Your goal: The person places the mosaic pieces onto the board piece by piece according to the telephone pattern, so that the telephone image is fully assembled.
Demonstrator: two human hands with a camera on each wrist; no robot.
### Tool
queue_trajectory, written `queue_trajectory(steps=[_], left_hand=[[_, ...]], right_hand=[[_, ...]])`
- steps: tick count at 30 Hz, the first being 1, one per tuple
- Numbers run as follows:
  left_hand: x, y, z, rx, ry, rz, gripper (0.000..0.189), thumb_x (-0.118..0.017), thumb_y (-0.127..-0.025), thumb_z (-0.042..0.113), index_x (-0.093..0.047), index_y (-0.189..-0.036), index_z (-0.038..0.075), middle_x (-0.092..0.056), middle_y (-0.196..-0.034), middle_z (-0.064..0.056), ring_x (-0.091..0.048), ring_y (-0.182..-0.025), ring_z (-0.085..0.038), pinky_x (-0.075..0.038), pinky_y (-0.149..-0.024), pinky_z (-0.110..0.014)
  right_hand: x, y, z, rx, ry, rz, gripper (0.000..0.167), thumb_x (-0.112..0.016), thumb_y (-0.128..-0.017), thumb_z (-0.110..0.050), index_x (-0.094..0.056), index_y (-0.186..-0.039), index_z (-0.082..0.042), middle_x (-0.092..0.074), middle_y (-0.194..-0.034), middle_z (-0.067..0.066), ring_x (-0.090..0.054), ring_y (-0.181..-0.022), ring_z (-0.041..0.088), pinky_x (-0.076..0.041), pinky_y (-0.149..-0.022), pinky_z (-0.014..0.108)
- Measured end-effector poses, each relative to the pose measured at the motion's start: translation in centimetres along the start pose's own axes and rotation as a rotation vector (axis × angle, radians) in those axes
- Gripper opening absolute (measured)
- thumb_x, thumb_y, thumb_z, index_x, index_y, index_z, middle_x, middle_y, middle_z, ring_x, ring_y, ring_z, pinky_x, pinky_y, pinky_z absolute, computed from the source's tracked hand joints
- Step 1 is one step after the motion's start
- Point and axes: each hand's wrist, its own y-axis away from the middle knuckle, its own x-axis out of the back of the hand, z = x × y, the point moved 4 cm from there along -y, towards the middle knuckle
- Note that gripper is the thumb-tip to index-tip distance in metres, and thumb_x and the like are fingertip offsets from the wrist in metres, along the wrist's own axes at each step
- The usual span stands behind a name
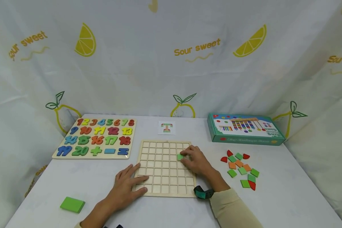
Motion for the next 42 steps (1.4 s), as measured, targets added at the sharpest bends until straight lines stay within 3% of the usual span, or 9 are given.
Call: queue_trajectory(steps=[6,10,15,19,23,27,33,39,42], left_hand=[[0.0,0.0,-0.1,0.016,0.017,-0.002,0.04,-0.074,-0.083,0.039,-0.071,-0.119,0.024,-0.037,-0.15,-0.011,-0.02,-0.14,-0.037,-0.012,-0.102,-0.057],[-0.1,0.0,0.0,0.025,0.024,-0.007,0.039,-0.074,-0.083,0.039,-0.071,-0.119,0.025,-0.037,-0.15,-0.01,-0.02,-0.14,-0.036,-0.011,-0.102,-0.057],[0.0,-0.1,0.2,0.008,0.038,0.0,0.038,-0.075,-0.083,0.038,-0.071,-0.119,0.025,-0.037,-0.15,-0.009,-0.02,-0.14,-0.036,-0.011,-0.102,-0.056],[-0.1,-0.2,0.1,0.002,0.029,0.002,0.038,-0.074,-0.083,0.039,-0.071,-0.119,0.026,-0.037,-0.15,-0.009,-0.02,-0.14,-0.036,-0.011,-0.102,-0.056],[-0.1,-0.2,0.1,-0.006,0.023,0.004,0.039,-0.073,-0.084,0.04,-0.071,-0.119,0.025,-0.037,-0.15,-0.01,-0.021,-0.14,-0.037,-0.012,-0.102,-0.057],[0.0,-0.1,0.1,-0.005,0.019,0.0,0.039,-0.073,-0.084,0.04,-0.071,-0.119,0.025,-0.037,-0.15,-0.01,-0.021,-0.139,-0.037,-0.012,-0.101,-0.057],[-0.1,-0.2,0.1,-0.009,0.025,-0.001,0.039,-0.072,-0.084,0.04,-0.071,-0.12,0.024,-0.037,-0.15,-0.01,-0.021,-0.139,-0.037,-0.013,-0.101,-0.057],[-0.2,-0.1,0.1,0.002,0.025,-0.012,0.039,-0.071,-0.085,0.041,-0.071,-0.12,0.025,-0.036,-0.151,-0.01,-0.02,-0.14,-0.037,-0.012,-0.102,-0.057],[-0.1,-0.1,0.1,0.004,0.022,-0.01,0.039,-0.071,-0.085,0.041,-0.071,-0.12,0.025,-0.036,-0.151,-0.01,-0.02,-0.14,-0.037,-0.012,-0.102,-0.057]], right_hand=[[1.7,0.0,-1.2,0.004,-0.057,0.061,0.029,-0.073,-0.086,-0.014,-0.07,-0.112,-0.003,-0.061,-0.104,0.004,-0.052,-0.097,0.024,-0.042,-0.081,0.044],[4.1,0.6,-2.4,0.016,-0.098,0.085,0.034,-0.074,-0.086,-0.015,-0.067,-0.117,-0.002,-0.062,-0.107,0.01,-0.054,-0.098,0.031,-0.044,-0.083,0.052],[7.4,1.9,-3.6,0.079,-0.096,0.119,0.034,-0.074,-0.086,-0.013,-0.067,-0.119,-0.007,-0.062,-0.11,0.005,-0.055,-0.099,0.031,-0.044,-0.083,0.054],[9.7,3.2,-3.8,0.13,-0.057,0.159,0.033,-0.073,-0.086,-0.009,-0.067,-0.119,-0.009,-0.061,-0.112,0.0,-0.054,-0.1,0.022,-0.045,-0.083,0.048],[11.8,4.7,-3.4,0.123,0.025,0.184,0.036,-0.075,-0.084,-0.009,-0.067,-0.12,-0.009,-0.06,-0.114,0.001,-0.053,-0.1,0.02,-0.047,-0.08,0.04],[13.5,6.0,-2.7,0.088,0.083,0.179,0.037,-0.076,-0.084,-0.01,-0.067,-0.12,-0.009,-0.059,-0.116,0.0,-0.051,-0.103,0.016,-0.046,-0.079,0.043],[15.5,7.9,-0.1,0.106,0.113,0.161,0.041,-0.077,-0.081,-0.004,-0.066,-0.119,-0.013,-0.056,-0.12,0.0,-0.044,-0.112,0.005,-0.041,-0.085,0.028],[16.5,9.6,3.2,0.0,0.119,0.138,0.04,-0.077,-0.081,-0.01,-0.066,-0.119,-0.015,-0.053,-0.122,0.002,-0.039,-0.11,-0.004,-0.044,-0.081,0.056],[16.6,10.1,4.6,-0.042,0.122,0.14,0.038,-0.077,-0.082,-0.013,-0.066,-0.119,-0.014,-0.054,-0.123,0.005,-0.038,-0.11,-0.005,-0.044,-0.079,0.056]])
